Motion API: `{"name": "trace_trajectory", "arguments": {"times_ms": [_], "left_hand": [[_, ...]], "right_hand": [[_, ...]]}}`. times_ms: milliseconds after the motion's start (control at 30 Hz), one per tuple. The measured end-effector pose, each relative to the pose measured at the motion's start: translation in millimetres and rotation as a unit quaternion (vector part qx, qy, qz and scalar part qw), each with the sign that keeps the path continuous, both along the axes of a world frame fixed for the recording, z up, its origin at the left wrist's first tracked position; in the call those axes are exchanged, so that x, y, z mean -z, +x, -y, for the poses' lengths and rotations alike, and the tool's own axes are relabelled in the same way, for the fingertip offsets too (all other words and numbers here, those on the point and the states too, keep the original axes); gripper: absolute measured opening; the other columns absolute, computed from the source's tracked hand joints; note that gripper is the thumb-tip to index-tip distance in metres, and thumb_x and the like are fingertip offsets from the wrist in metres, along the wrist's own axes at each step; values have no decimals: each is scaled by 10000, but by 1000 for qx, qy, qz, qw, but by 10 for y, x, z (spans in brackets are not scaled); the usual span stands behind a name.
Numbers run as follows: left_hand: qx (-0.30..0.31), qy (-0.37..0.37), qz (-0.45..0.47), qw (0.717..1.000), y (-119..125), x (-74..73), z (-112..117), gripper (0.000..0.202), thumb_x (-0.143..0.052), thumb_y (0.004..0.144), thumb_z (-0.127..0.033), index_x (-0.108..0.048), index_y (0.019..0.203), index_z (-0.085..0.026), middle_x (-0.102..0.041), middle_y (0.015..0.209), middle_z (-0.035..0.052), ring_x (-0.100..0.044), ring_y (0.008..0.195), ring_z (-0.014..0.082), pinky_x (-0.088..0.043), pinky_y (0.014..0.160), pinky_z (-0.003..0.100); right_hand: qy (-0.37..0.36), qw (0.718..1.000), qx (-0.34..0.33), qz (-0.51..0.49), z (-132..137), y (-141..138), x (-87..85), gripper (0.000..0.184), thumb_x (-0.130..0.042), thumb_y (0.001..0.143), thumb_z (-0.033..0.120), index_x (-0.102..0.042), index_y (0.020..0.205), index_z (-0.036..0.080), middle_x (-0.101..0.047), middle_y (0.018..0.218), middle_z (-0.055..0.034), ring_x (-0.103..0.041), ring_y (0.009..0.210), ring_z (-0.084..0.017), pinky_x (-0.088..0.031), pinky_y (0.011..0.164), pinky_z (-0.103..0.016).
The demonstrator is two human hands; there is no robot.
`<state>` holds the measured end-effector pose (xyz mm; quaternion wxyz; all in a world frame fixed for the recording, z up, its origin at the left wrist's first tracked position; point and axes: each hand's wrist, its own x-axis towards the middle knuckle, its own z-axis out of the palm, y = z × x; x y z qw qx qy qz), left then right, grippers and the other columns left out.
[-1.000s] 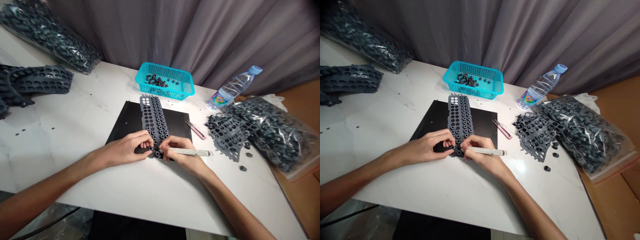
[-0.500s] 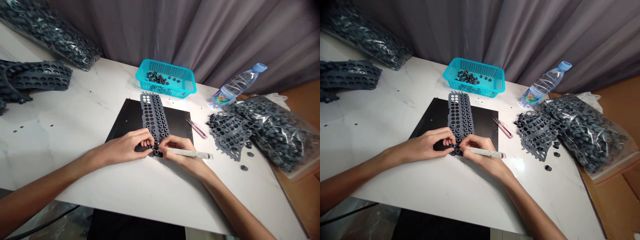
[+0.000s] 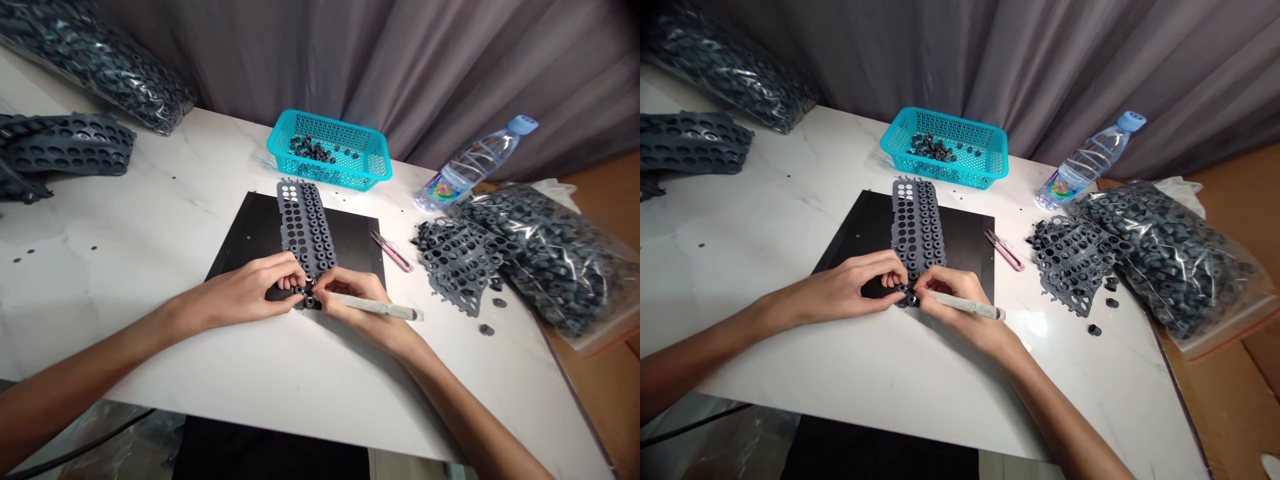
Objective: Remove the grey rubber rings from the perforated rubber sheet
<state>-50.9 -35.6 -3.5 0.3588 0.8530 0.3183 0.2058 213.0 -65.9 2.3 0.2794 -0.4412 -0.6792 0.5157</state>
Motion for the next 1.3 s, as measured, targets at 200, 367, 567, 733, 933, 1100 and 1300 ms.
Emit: {"name": "trace_trajectory", "arguments": {"times_ms": [200,367,567,733,933,1100,1300], "left_hand": [[18,141,-30,989,44,6,72,136,-577,1103,-190,-689,1180,-176,-657,1137,54,-683,1050,199,-508,962,337],[35,214,-35,976,59,24,67,106,-567,1097,-148,-673,1097,-152,-706,1064,60,-691,1018,220,-523,961,364],[64,342,-78,934,65,40,87,156,-532,1097,-92,-683,1076,-125,-744,1031,82,-712,959,233,-568,948,391],[102,534,-86,835,44,33,84,216,-545,1056,-4,-725,1035,-120,-768,980,83,-721,900,209,-579,814,334],[73,380,35,922,-23,126,11,237,-512,1091,-40,-690,1201,-150,-772,1090,88,-725,1029,204,-593,954,334],[57,191,2,980,-71,120,-6,146,-542,1132,-142,-661,1213,-169,-744,1145,84,-683,1111,220,-539,1037,378],[60,165,-2,985,-117,78,-17,179,-581,1128,-199,-663,1287,-186,-731,1195,86,-677,1173,223,-519,1079,377]], "right_hand": [[6,1000,-9,13,18,12,-14,129,-674,1042,308,-729,983,207,-676,835,14,-518,717,-139,-386,634,-249],[19,1000,-12,20,17,-3,-24,121,-668,1040,284,-719,970,201,-671,827,15,-517,717,-139,-390,637,-250],[46,998,-19,34,29,-42,-41,101,-656,1014,225,-677,921,192,-606,776,31,-480,675,-124,-377,630,-245],[101,993,-37,43,44,-85,-48,105,-621,999,177,-634,895,190,-581,777,26,-493,675,-127,-393,666,-256],[120,991,-18,55,68,-131,-55,101,-615,961,153,-621,871,197,-605,782,15,-525,696,-142,-411,699,-267],[7,1000,12,4,50,-57,17,96,-647,990,249,-713,943,197,-672,823,-5,-574,720,-158,-431,662,-262],[-68,994,41,-75,27,-5,110,39,-715,935,212,-710,966,191,-695,820,-3,-633,710,-156,-466,658,-259]]}}
